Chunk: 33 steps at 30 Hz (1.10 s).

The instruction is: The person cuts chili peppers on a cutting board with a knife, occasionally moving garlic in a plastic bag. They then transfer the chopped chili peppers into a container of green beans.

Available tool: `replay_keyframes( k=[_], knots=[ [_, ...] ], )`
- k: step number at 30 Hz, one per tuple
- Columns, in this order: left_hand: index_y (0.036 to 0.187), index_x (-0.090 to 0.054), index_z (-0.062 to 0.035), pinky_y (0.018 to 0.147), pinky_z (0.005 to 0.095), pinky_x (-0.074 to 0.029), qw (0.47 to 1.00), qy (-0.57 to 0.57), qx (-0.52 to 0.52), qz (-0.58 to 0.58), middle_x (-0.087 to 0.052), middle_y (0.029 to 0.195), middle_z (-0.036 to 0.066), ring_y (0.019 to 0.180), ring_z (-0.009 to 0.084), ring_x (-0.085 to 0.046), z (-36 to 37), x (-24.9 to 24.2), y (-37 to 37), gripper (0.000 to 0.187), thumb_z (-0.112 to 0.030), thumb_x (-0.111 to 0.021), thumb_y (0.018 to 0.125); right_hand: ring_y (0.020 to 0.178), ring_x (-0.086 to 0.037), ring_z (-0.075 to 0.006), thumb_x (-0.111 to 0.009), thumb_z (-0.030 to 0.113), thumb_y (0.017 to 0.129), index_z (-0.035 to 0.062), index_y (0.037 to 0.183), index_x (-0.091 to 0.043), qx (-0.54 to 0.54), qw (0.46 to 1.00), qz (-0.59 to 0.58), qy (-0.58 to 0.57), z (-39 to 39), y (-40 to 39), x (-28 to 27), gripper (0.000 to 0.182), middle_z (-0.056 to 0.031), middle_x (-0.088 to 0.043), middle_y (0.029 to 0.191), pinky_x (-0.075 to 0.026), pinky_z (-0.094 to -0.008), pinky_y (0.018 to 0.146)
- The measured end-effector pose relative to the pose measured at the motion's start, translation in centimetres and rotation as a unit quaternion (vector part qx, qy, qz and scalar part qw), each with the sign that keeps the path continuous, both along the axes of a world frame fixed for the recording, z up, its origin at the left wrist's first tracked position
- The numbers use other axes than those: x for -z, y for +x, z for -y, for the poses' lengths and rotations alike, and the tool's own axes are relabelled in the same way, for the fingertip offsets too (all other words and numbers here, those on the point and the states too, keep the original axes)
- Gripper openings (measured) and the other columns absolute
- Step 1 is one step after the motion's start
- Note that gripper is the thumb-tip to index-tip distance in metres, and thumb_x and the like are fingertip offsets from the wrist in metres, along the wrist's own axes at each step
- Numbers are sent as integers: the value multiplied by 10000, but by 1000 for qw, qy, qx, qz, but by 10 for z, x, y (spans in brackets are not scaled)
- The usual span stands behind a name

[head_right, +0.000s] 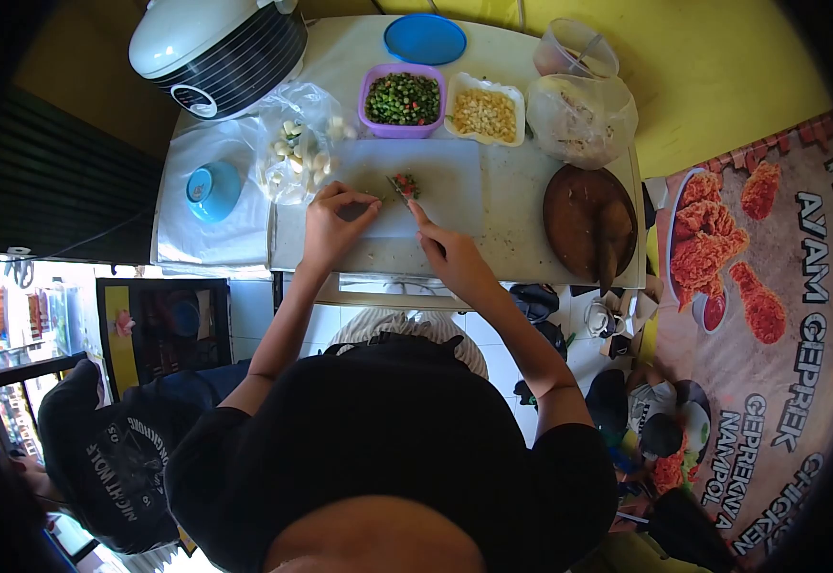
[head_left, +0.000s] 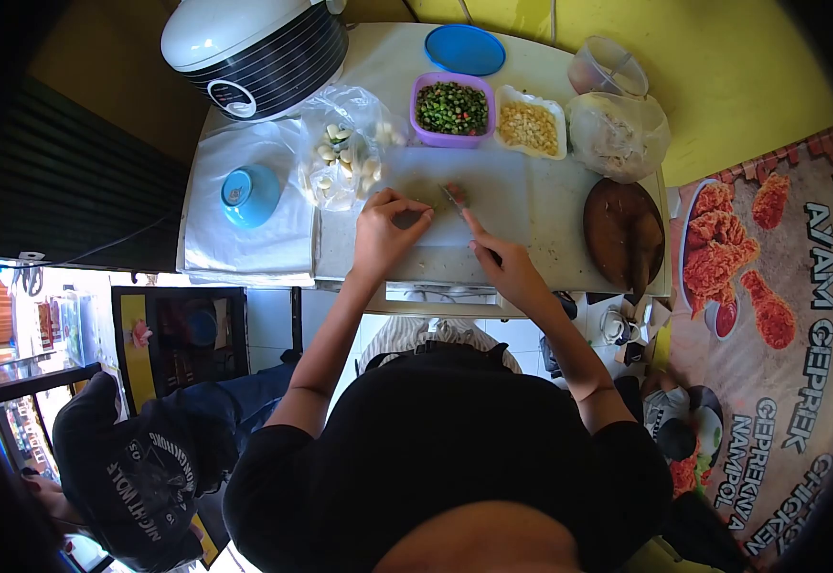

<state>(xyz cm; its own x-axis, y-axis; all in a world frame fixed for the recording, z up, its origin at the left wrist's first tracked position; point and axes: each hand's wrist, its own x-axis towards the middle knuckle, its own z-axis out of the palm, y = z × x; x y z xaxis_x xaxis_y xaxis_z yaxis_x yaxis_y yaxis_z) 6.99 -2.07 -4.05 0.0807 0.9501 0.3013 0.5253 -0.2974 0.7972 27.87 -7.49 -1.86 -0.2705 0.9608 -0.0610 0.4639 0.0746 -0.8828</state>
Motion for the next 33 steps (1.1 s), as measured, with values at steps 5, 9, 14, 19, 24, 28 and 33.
replay_keyframes(
  k=[5,9,14,19,24,28,33],
  knots=[
    [859,-753,-65,715,315,-492,1000,-10,1,-1,-627,800,92,755,215,-616,0,0,0,148,-143,-765,734,540,-311,-109,-516,101,958,168,1422,-419,-25,1000,11,-7,3,-5,-10,479,-64,-299,625,-348,-263,515],
    [840,-750,-69,711,339,-500,1000,-8,-3,7,-620,797,96,757,244,-614,0,1,0,145,-156,-761,725,480,-387,-186,-519,89,944,181,1417,-426,-39,999,34,4,1,-6,-5,491,-154,-405,578,-401,-304,523],
    [834,-748,-63,716,339,-499,1000,-14,-7,27,-618,797,103,764,249,-614,1,-1,-1,144,-154,-763,723,482,-457,-299,-511,86,935,181,1421,-414,-34,996,72,42,1,-10,6,504,-216,-470,606,-430,-339,539],
    [825,-744,-57,726,343,-498,1000,-6,-1,17,-616,800,108,777,256,-613,2,-2,-2,136,-140,-757,718,491,-479,-324,-505,83,932,172,1414,-424,-26,990,120,70,-1,-15,5,497,-234,-473,617,-441,-354,550],
    [825,-743,-54,728,343,-496,1000,-2,-6,22,-616,805,110,776,256,-613,2,1,-2,137,-136,-754,715,495,-388,-174,-507,87,943,170,1403,-448,-15,1000,25,9,-3,-8,-1,471,-169,-396,593,-408,-307,535],
    [825,-743,-55,725,342,-495,1000,-3,-5,24,-614,805,109,779,255,-612,1,4,-2,139,-132,-753,709,521,-334,-141,-506,88,947,179,1418,-425,-28,1000,11,2,0,-8,-5,487,-139,-361,595,-389,-291,525],
    [822,-741,-55,729,343,-496,1000,-7,-2,25,-616,808,108,781,256,-612,1,4,-3,140,-132,-753,706,472,-403,-191,-502,89,944,197,1439,-389,-59,998,31,8,1,-9,-3,519,-157,-409,583,-409,-308,527]
  ],
)
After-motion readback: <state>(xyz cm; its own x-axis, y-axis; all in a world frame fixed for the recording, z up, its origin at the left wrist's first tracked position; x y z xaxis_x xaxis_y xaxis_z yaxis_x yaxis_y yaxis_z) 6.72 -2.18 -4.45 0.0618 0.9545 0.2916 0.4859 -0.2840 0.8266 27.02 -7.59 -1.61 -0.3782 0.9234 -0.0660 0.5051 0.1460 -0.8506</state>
